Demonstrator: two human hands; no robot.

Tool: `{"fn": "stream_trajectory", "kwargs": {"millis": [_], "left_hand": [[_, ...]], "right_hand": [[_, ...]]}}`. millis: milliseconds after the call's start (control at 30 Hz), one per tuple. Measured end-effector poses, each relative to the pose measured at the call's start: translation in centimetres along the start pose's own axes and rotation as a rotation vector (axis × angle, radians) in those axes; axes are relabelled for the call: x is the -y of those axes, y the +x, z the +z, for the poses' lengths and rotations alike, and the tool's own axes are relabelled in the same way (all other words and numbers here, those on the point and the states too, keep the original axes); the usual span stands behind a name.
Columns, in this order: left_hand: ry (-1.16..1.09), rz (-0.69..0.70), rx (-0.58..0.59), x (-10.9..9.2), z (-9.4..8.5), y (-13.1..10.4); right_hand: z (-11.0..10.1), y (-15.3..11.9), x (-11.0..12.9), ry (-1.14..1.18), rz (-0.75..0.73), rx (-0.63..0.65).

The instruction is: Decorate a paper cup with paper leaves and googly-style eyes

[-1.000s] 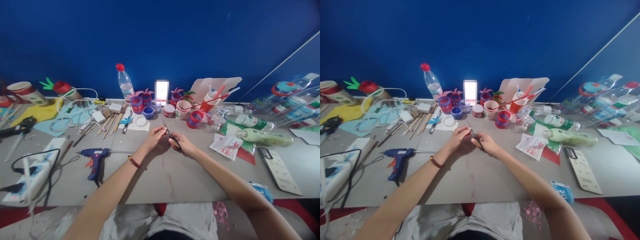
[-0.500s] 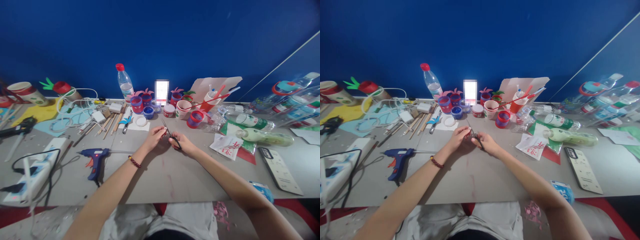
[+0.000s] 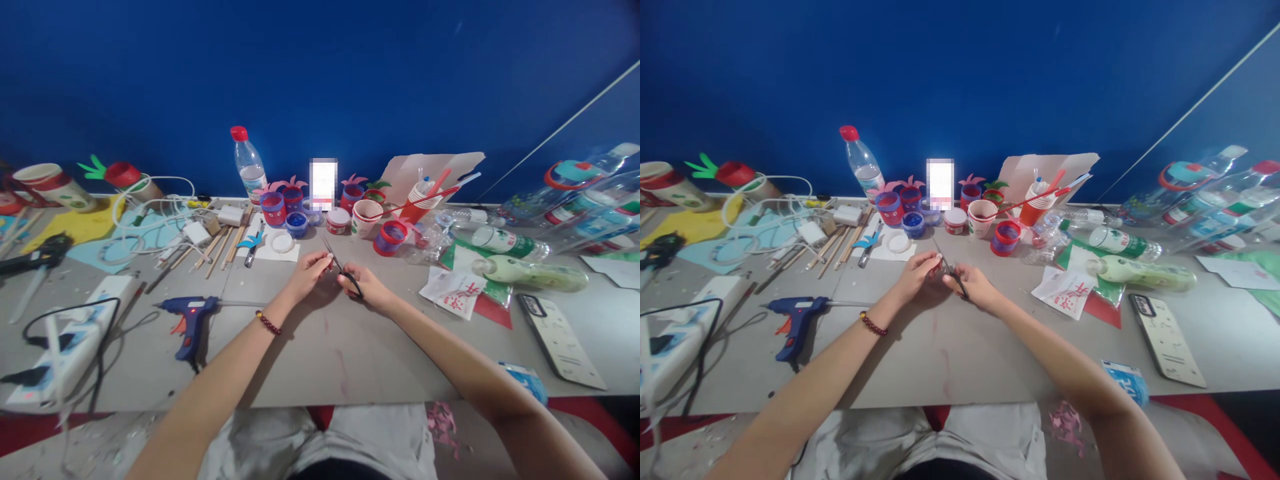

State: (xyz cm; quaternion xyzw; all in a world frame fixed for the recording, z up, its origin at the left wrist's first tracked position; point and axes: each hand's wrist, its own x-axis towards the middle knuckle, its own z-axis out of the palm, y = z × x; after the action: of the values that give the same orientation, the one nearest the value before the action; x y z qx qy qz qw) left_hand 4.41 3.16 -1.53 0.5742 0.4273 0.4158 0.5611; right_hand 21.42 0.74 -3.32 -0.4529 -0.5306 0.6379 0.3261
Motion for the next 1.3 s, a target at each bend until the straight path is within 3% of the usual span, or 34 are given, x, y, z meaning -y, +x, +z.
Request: {"fn": "stream_trajectory", "kwargs": {"millis": [633,1033,1133,1300], "left_hand": [[0.024,0.04,0.038,-0.3,-0.9,0.4],[0.05,0.078,0.066,-0.8,-0.8,0.1],[0.06,0.071,0.062,-1.0,-0.8,0.1],[0.113,0.117,0.081,-1.2,-0.5,-0.1]], "right_hand": [[0.1,-0.1,0.3,-0.064,0.004,-0.045],[-0.2,-0.1,0.0,-0.01,0.011,0.045],[0.0,0.0,0.0,0.021,-0.03,-0.002],[0.4,0.1,0.3,0.102,-0.089,-0.188]]}}
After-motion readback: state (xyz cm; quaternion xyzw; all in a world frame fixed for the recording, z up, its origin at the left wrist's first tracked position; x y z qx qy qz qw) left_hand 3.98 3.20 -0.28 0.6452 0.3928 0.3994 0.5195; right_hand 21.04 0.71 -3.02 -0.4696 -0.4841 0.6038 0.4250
